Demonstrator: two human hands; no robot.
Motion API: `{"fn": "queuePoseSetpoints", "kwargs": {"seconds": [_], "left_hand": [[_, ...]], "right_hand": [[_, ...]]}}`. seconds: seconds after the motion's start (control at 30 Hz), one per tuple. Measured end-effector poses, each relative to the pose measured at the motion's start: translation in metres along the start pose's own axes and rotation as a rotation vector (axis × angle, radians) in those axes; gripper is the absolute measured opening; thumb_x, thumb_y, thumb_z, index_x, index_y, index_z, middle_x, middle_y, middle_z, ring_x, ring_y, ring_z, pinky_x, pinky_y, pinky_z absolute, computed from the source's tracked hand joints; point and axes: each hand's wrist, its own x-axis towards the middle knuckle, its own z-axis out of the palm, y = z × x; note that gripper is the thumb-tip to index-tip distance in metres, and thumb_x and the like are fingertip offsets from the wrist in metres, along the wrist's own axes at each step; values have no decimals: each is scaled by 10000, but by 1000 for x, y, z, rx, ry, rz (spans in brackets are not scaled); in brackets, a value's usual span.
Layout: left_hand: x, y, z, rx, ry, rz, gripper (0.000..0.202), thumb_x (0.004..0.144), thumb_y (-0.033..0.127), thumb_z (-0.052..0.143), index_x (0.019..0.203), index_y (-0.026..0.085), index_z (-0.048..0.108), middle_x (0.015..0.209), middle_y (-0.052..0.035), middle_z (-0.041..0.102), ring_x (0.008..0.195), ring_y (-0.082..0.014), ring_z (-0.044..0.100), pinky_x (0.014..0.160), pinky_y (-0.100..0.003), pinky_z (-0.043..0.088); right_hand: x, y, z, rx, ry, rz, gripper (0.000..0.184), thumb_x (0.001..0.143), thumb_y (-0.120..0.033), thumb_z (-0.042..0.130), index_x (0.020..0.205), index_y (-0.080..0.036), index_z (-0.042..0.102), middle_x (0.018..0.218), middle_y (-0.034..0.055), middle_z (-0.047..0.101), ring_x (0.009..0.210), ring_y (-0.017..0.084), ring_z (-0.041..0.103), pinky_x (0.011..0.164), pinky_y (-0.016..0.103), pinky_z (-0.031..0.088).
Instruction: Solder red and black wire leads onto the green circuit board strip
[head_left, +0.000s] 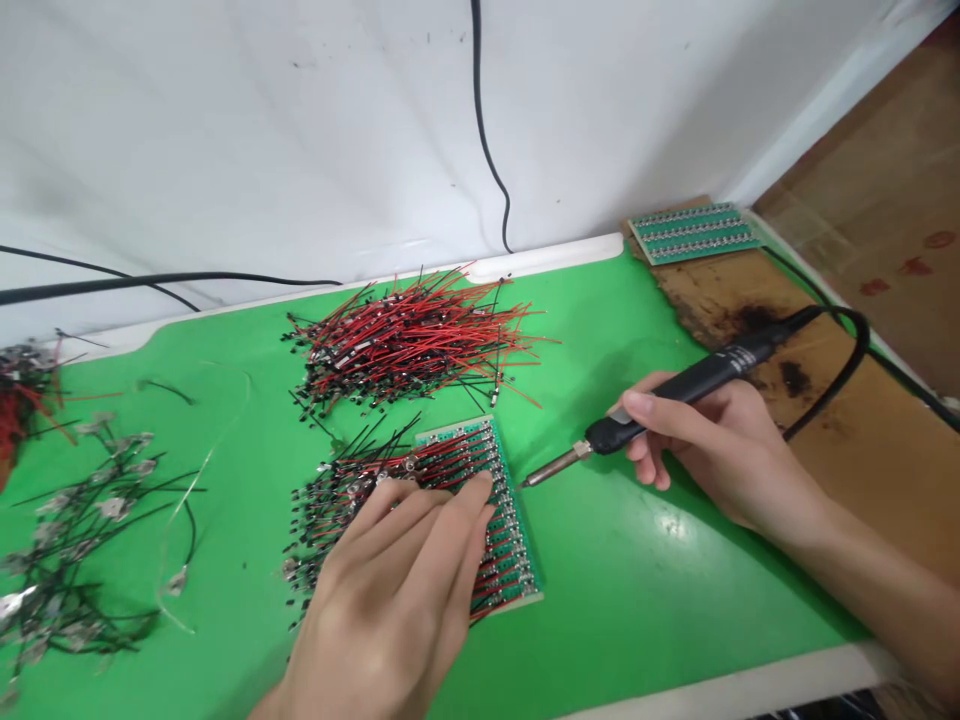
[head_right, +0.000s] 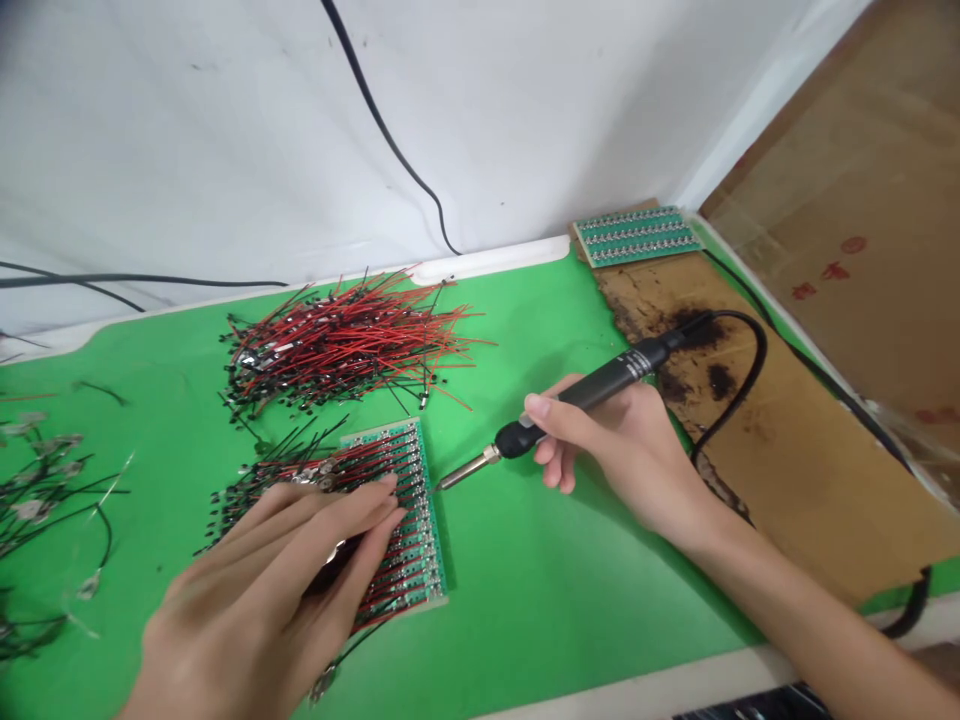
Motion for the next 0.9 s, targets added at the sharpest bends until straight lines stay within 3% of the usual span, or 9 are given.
{"fn": "queuePoseSetpoints", "kwargs": {"seconds": [0.47, 0.63, 0.77, 0.83, 0.9], "left_hand": [[-1, -2, 5, -28, 46, 1, 271, 1034, 18, 630, 1275, 134, 668, 947, -3, 820, 747, -126, 734, 829, -321, 592], [-2, 0, -14, -1, 1, 21, 257, 1060, 32, 596, 1287, 117, 680, 1029, -33, 818, 879, -137, 763, 903, -303, 606], [-2, -36, -45, 180, 103, -59, 286, 1041, 39, 631, 1284, 165, 715, 1124, -35, 788, 969, -130, 746, 956, -266, 585], [-3, -66, -56, 328, 5, 40, 246, 1057, 100, 610, 1253, 191, 728, 1200, -76, 754, 991, -183, 719, 880, -317, 583], [-3, -94, -62, 334, -78, 67, 282, 1068, 112, 526, 1196, 219, 754, 1110, -78, 731, 939, -213, 685, 773, -335, 552]], "right_hand": [[-1, 3, -1, -7, 20, -4, 405, 748, -527, 1018, 690, -178, 821, 584, 55, 726, 447, 176, 674, 388, 230, 527], [-1, 5, -2, -1, 13, -16, 393, 762, -527, 1011, 723, -182, 827, 583, 63, 732, 434, 189, 664, 392, 261, 530], [-1, 7, -3, -1, -1, -27, 402, 792, -535, 995, 732, -177, 821, 589, 57, 731, 442, 176, 661, 403, 254, 536], [-1, 8, -3, -1, -8, -31, 408, 795, -542, 993, 737, -180, 817, 592, 48, 729, 450, 166, 661, 410, 244, 542], [0, 9, -4, 1, -18, -35, 426, 793, -564, 990, 734, -180, 814, 591, 42, 726, 449, 154, 659, 404, 230, 537]]}}
